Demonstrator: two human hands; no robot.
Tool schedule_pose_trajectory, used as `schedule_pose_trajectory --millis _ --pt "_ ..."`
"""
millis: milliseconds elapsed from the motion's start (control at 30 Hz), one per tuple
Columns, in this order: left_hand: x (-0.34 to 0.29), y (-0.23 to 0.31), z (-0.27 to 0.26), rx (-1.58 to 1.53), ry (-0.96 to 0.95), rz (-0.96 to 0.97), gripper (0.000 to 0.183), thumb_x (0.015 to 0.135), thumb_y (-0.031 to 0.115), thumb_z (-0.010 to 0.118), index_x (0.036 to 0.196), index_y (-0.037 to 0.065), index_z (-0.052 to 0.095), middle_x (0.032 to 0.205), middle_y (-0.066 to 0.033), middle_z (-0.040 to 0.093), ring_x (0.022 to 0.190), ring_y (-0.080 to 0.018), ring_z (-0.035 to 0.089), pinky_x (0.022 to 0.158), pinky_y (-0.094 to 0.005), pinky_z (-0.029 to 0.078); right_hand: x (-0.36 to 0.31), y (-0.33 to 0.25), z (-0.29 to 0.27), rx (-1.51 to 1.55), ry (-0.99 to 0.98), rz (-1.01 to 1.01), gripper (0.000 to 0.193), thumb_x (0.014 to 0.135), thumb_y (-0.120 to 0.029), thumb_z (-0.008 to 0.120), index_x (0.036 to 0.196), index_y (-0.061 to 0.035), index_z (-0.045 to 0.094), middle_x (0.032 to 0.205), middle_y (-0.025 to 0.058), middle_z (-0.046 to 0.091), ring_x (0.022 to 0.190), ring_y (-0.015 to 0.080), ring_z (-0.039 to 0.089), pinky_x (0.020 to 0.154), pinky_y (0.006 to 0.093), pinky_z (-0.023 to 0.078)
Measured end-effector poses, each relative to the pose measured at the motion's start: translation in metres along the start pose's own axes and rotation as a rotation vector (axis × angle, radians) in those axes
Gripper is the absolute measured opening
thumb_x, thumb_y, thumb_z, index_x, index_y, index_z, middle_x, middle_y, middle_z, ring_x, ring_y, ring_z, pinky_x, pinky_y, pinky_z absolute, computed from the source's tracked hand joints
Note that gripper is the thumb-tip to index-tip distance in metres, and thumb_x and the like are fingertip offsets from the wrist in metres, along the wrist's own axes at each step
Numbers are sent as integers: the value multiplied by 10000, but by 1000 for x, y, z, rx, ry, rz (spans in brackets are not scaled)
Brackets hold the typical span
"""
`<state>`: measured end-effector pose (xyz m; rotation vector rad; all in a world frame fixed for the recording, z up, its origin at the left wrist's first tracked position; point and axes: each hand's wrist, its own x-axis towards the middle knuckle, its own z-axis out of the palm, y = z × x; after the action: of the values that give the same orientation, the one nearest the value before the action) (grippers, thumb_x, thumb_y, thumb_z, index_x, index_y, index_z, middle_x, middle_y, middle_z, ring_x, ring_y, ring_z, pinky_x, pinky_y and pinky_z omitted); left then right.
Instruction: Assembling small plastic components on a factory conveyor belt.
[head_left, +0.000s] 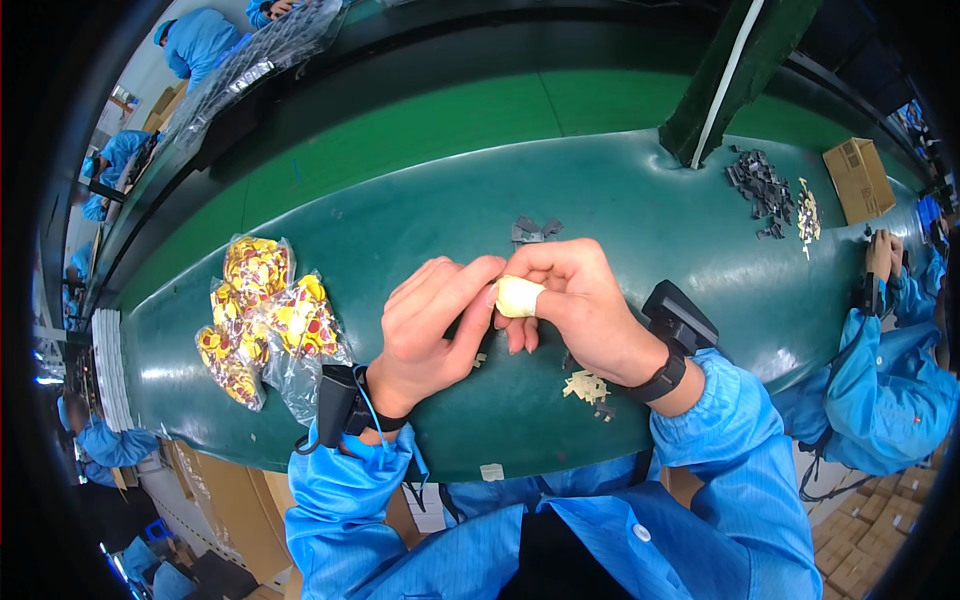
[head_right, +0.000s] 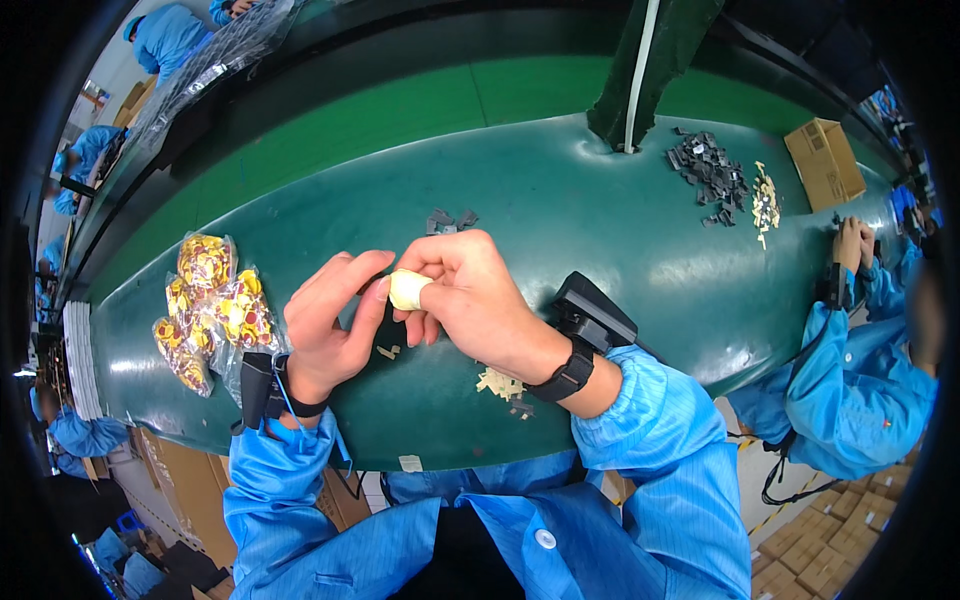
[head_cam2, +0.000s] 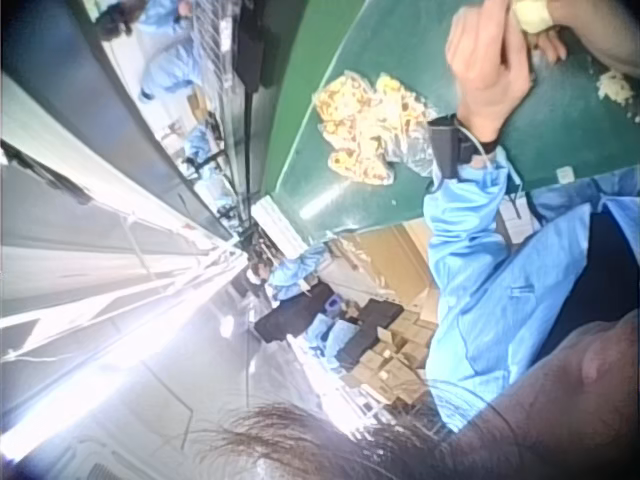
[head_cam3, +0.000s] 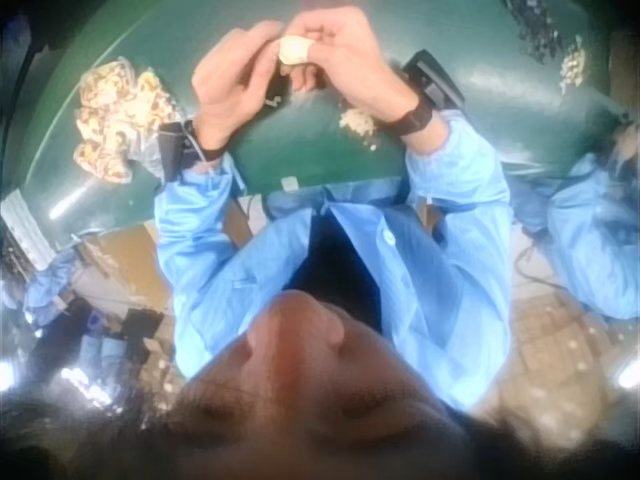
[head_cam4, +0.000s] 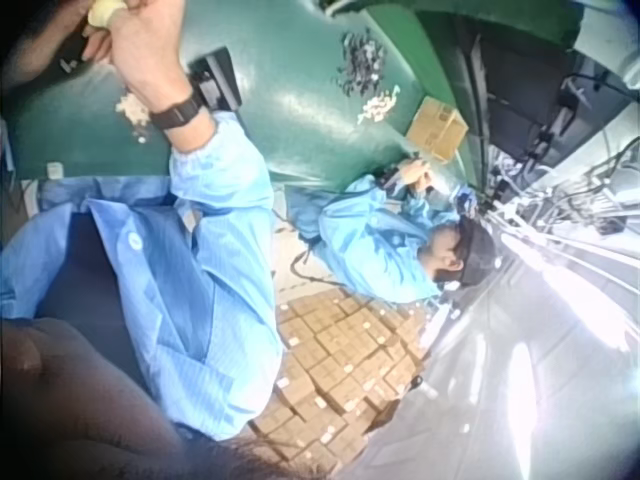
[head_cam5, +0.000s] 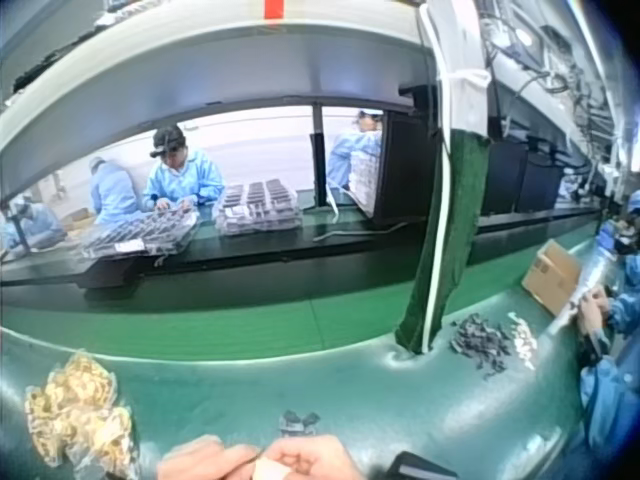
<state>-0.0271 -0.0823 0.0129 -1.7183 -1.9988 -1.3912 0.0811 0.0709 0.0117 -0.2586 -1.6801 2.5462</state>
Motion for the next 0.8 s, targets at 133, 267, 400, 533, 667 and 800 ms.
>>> schedule_pose_trajectory --millis 133,267,400,533,667,800 --pt "-3 4 -1 -67 -3 -61 308 812 -93 668 1119 -89 646 883 -149 672 717 -189 620 634 -291 495 0 0 -2 1 -29 16 90 920 -50 620 885 22 660 752 83 677 605 141 658 516 234 487" --pt "-6 4 -3 -356 17 -251 422 795 -49 707 1201 -104 606 1030 -142 665 861 -165 637 713 -279 516 -1 -5 0 -4 -20 -12 87 919 -55 631 896 22 665 748 75 672 603 135 654 520 231 485" --pt "-5 1 1 -493 91 -291 408 813 -15 728 1206 -50 623 845 -86 670 733 -127 628 668 -266 506 -1 -6 2 -6 -1 -44 92 911 1 584 895 35 668 729 73 665 567 115 635 476 220 468" --pt "-7 0 -4 -559 -28 -469 224 906 41 655 1098 -67 612 908 -94 660 813 -129 638 675 -249 511 -1 -8 2 -24 2 -58 88 919 3 583 891 29 662 743 73 675 572 103 631 480 214 465" --pt "-2 5 -4 -680 -82 -594 97 974 67 597 1001 -27 601 832 -64 653 749 -96 614 614 -226 485 0 -3 -1 -97 13 -80 88 934 -16 585 884 20 649 772 70 693 575 87 616 486 209 459" --pt "-2 4 -8 -752 -105 -640 96 990 74 569 1016 -17 584 808 -59 641 705 -85 595 606 -212 477 1 -2 1 -54 -33 -94 91 929 -11 567 885 20 640 772 61 691 569 80 599 486 216 447"
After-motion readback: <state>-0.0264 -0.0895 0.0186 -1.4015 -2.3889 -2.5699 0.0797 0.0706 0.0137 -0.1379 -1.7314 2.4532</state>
